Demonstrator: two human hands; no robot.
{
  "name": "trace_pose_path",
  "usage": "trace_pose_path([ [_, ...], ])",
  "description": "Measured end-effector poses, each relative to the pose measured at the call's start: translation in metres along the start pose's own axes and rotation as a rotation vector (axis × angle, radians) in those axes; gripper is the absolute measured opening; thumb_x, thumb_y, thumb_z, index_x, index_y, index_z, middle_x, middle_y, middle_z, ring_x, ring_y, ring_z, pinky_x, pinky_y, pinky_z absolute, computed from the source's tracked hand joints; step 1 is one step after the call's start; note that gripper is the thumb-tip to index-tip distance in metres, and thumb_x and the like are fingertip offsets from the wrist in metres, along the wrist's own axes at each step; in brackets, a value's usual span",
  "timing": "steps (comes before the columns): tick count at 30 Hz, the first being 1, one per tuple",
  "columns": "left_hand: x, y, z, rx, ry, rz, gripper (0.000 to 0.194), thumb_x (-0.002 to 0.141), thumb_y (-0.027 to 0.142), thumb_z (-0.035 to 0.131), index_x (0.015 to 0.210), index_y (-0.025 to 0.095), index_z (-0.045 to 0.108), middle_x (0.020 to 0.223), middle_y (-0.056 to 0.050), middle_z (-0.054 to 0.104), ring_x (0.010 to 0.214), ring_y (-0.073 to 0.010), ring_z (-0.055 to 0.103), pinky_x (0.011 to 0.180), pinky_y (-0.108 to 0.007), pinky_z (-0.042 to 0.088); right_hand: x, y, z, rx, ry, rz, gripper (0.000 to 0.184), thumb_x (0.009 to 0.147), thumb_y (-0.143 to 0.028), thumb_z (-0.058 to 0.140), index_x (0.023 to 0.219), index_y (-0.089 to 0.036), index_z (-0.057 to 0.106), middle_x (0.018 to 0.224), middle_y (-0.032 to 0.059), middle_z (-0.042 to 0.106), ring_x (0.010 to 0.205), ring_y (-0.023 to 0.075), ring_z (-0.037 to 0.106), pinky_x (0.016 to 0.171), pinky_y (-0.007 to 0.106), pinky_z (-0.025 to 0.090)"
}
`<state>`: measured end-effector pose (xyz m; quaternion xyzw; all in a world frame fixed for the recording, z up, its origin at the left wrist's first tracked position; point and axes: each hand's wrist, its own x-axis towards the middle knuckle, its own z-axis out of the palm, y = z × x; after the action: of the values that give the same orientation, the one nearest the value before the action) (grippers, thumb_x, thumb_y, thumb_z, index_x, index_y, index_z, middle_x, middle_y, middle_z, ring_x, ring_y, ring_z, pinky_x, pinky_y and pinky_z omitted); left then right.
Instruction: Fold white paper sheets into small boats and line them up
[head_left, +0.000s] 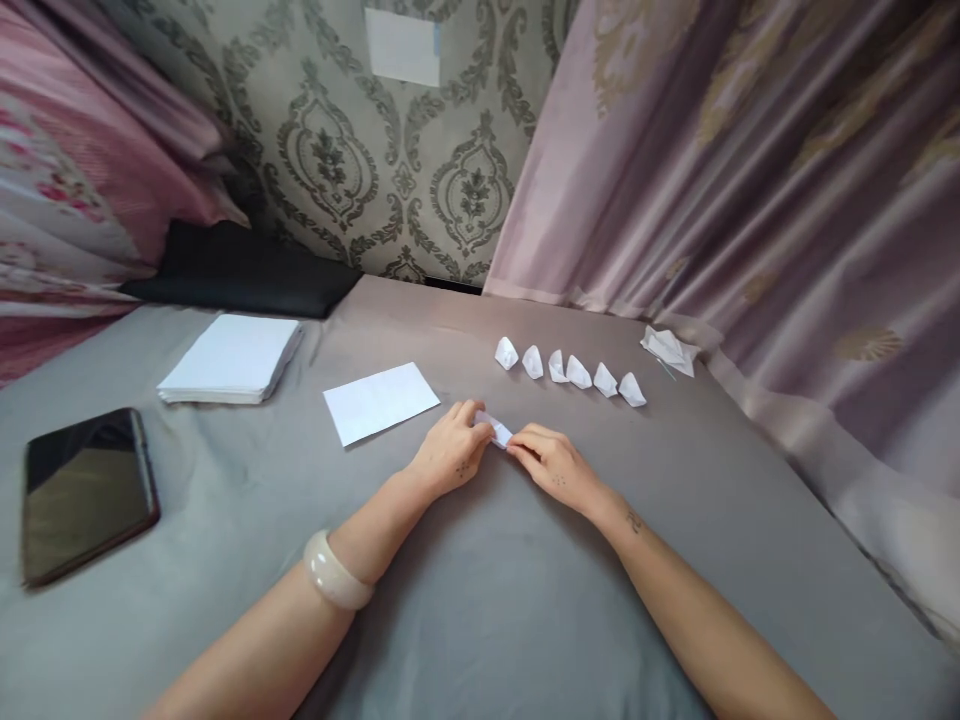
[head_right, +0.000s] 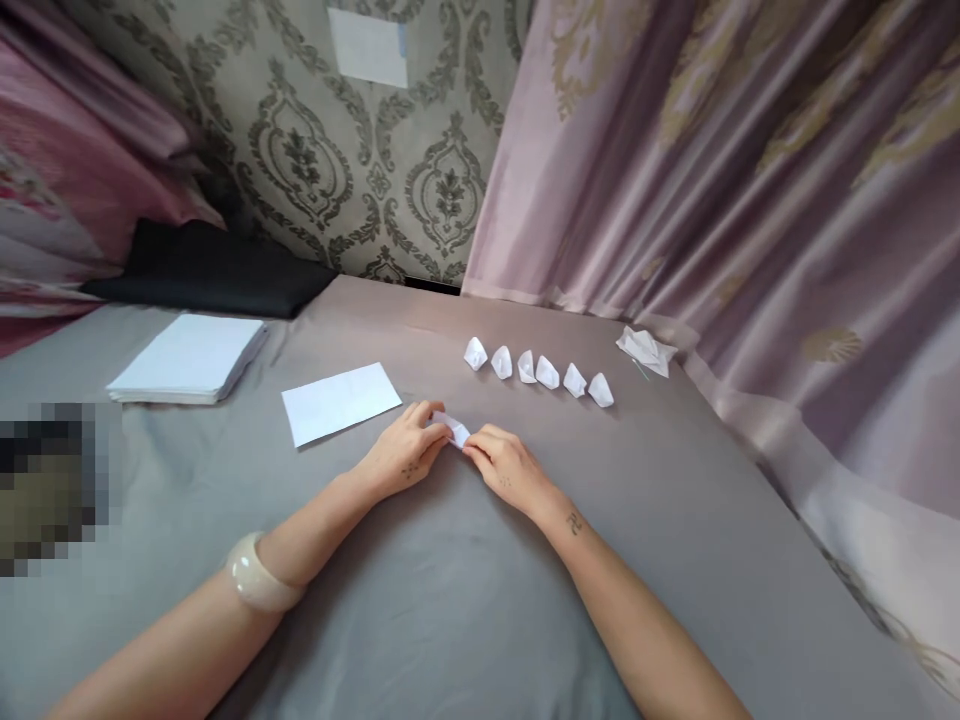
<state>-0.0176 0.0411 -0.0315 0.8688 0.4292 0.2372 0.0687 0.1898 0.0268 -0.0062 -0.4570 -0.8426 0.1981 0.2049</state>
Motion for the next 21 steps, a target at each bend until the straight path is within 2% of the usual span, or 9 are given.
trace_pose_path([
  [2, 0.001, -0.007, 0.001, -0.003, 0.162, -0.076, 0.023, 0.09, 0.022, 0.047, 0.108, 0.018, 0.061, 0.131, -0.015, 0.044, 0.113, -0.0266, 0.048, 0.095, -0.041, 0.045, 0.02, -0.002, 0.002, -0.066, 0.071, 0.035, 0.022, 0.093, -0.025, 0.048, 0.09, -0.021, 0.07, 0.083, 0.0034, 0.064, 0.077, 0.0152, 0.06, 0.074, 0.026, 0.044],
  [4, 0.003, -0.014, 0.0, 0.002, 0.29, -0.22, 0.025, 0.089, 0.021, 0.049, 0.111, 0.016, 0.059, 0.128, -0.017, 0.046, 0.113, -0.0269, 0.049, 0.095, -0.042, 0.044, 0.044, -0.006, 0.005, -0.142, 0.165, 0.094, 0.024, 0.094, -0.027, 0.048, 0.092, -0.021, 0.07, 0.081, 0.0036, 0.065, 0.077, 0.0159, 0.06, 0.074, 0.026, 0.043],
  [7, 0.003, -0.023, -0.004, 0.044, 0.345, -0.434, 0.022, 0.089, 0.019, 0.047, 0.107, 0.015, 0.06, 0.116, -0.016, 0.055, 0.106, -0.0266, 0.053, 0.091, -0.042, 0.046, 0.085, -0.013, 0.011, -0.277, 0.25, 0.257, 0.026, 0.094, -0.027, 0.045, 0.096, -0.02, 0.07, 0.092, 0.0059, 0.067, 0.087, 0.0173, 0.061, 0.08, 0.026, 0.042],
  [8, 0.003, -0.025, -0.006, 0.063, 0.33, -0.478, 0.022, 0.089, 0.018, 0.047, 0.106, 0.014, 0.06, 0.114, -0.015, 0.057, 0.105, -0.0269, 0.053, 0.09, -0.041, 0.046, 0.098, -0.015, 0.014, -0.321, 0.243, 0.332, 0.027, 0.094, -0.028, 0.045, 0.097, -0.02, 0.07, 0.095, 0.0061, 0.068, 0.091, 0.0178, 0.061, 0.081, 0.026, 0.042],
  [11, 0.0, -0.028, -0.011, 0.123, 0.242, -0.543, 0.022, 0.088, 0.02, 0.049, 0.105, 0.012, 0.061, 0.113, -0.015, 0.059, 0.105, -0.0286, 0.053, 0.089, -0.041, 0.045, 0.13, -0.018, 0.024, -0.346, 0.242, 0.405, 0.031, 0.095, -0.025, 0.04, 0.101, -0.018, 0.07, 0.102, 0.0104, 0.067, 0.098, 0.0207, 0.061, 0.083, 0.028, 0.042],
  [14, -0.002, -0.026, -0.016, 0.193, 0.139, -0.579, 0.023, 0.087, 0.028, 0.054, 0.1, 0.012, 0.064, 0.112, -0.016, 0.06, 0.106, -0.0318, 0.052, 0.086, -0.042, 0.045, 0.15, -0.014, 0.032, -0.35, 0.234, 0.476, 0.032, 0.095, -0.022, 0.039, 0.106, -0.016, 0.068, 0.106, 0.0134, 0.066, 0.1, 0.0223, 0.061, 0.083, 0.031, 0.043],
  [18, -0.002, -0.025, -0.021, 0.227, 0.016, -0.596, 0.026, 0.09, 0.032, 0.051, 0.097, 0.011, 0.065, 0.105, -0.016, 0.061, 0.101, -0.0302, 0.053, 0.083, -0.039, 0.044, 0.16, -0.011, 0.031, -0.325, 0.194, 0.538, 0.028, 0.093, -0.024, 0.045, 0.107, -0.017, 0.068, 0.107, 0.0142, 0.067, 0.102, 0.0238, 0.061, 0.085, 0.033, 0.043],
  [21, 0.0, -0.026, -0.024, 0.25, -0.038, -0.568, 0.026, 0.093, 0.027, 0.045, 0.095, 0.011, 0.065, 0.102, -0.015, 0.063, 0.098, -0.0283, 0.054, 0.082, -0.037, 0.044, 0.153, -0.014, 0.027, -0.297, 0.197, 0.55, 0.032, 0.093, -0.033, 0.048, 0.115, -0.018, 0.063, 0.105, 0.0129, 0.068, 0.102, 0.0248, 0.062, 0.084, 0.033, 0.044],
])
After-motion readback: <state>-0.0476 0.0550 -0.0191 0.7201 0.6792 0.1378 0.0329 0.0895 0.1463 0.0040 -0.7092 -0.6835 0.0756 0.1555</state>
